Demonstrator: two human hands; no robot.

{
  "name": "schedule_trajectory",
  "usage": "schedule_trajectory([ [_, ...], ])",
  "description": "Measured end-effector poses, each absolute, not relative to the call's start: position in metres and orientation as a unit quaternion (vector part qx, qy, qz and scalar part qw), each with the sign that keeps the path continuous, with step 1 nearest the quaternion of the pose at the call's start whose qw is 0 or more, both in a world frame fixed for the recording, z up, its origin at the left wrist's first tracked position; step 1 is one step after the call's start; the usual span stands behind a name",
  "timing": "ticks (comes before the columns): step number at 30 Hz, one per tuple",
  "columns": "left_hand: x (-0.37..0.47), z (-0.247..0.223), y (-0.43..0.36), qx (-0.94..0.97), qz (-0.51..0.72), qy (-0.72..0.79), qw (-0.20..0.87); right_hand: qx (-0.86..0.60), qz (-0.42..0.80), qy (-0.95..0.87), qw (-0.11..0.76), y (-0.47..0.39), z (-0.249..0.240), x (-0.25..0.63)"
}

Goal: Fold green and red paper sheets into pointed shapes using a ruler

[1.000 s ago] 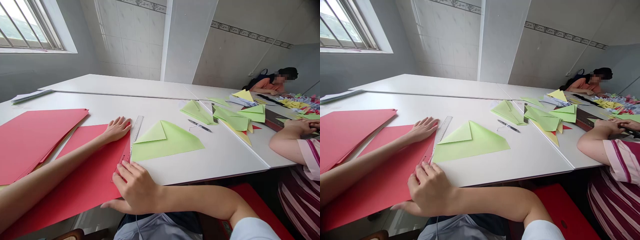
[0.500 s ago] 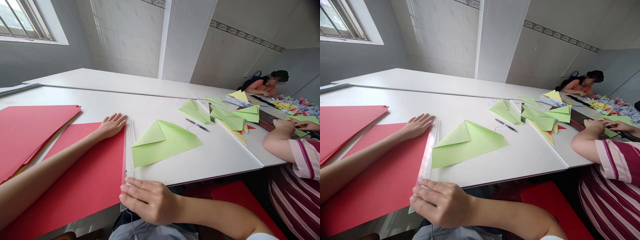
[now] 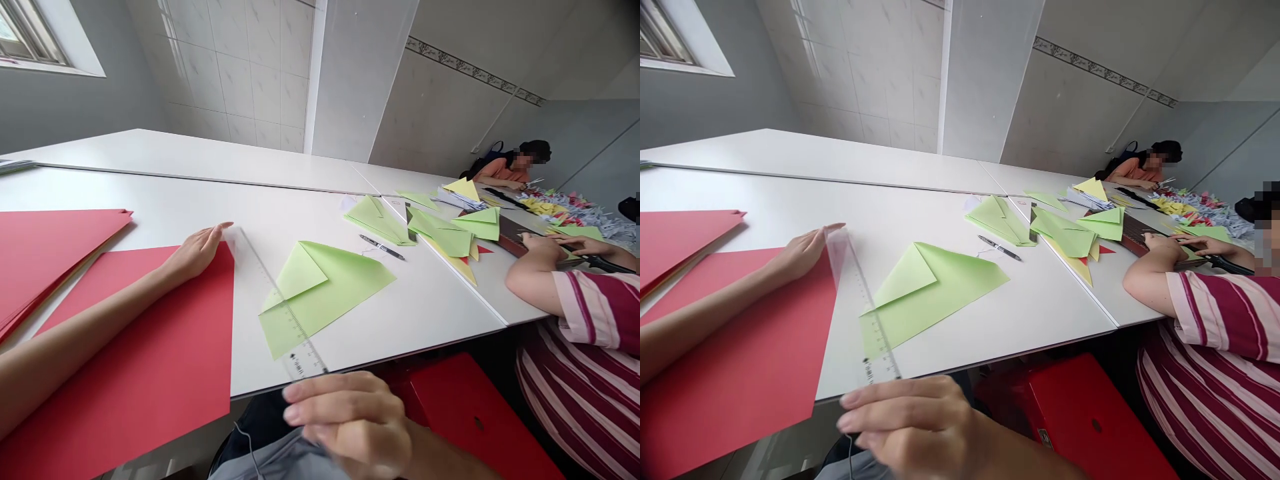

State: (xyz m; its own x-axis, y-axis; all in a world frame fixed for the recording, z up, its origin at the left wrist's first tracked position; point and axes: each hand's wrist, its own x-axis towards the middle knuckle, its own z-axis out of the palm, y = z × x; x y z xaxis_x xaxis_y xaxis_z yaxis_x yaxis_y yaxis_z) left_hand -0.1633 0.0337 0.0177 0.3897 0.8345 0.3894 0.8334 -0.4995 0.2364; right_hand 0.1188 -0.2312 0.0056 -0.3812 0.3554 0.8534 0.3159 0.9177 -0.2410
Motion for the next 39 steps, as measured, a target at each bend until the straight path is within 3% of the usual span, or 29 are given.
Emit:
schedule_trajectory([
  [3, -0.156, 0.018, 0.027, 0.852, 0.243, 0.462, -0.029, -0.223, 0.062, -0.789, 0.569, -0.235, -0.002, 0.144],
  [7, -0.127, 0.017, 0.009, 0.901, 0.221, 0.370, -0.049, -0.307, 0.088, -0.775, 0.546, -0.240, -0.015, 0.176],
  [15, -0.066, 0.013, -0.010, 0.964, 0.104, 0.245, -0.015, -0.402, 0.098, -0.814, 0.407, -0.242, -0.026, 0.208],
  [24, -0.072, 0.009, -0.007, 0.974, 0.034, 0.223, 0.014, -0.463, -0.071, -0.831, 0.300, -0.238, -0.014, 0.232],
  [30, -0.072, 0.009, -0.013, 0.974, 0.045, 0.223, 0.018, -0.555, -0.116, -0.782, 0.259, -0.223, -0.011, 0.235],
  [35, -0.072, 0.005, -0.015, 0.972, 0.052, 0.229, 0.018, -0.558, -0.029, -0.811, 0.172, -0.183, -0.006, 0.224],
  [39, -0.075, 0.003, -0.018, 0.971, 0.054, 0.233, 0.014, -0.533, 0.061, -0.830, 0.150, -0.142, -0.001, 0.214],
])
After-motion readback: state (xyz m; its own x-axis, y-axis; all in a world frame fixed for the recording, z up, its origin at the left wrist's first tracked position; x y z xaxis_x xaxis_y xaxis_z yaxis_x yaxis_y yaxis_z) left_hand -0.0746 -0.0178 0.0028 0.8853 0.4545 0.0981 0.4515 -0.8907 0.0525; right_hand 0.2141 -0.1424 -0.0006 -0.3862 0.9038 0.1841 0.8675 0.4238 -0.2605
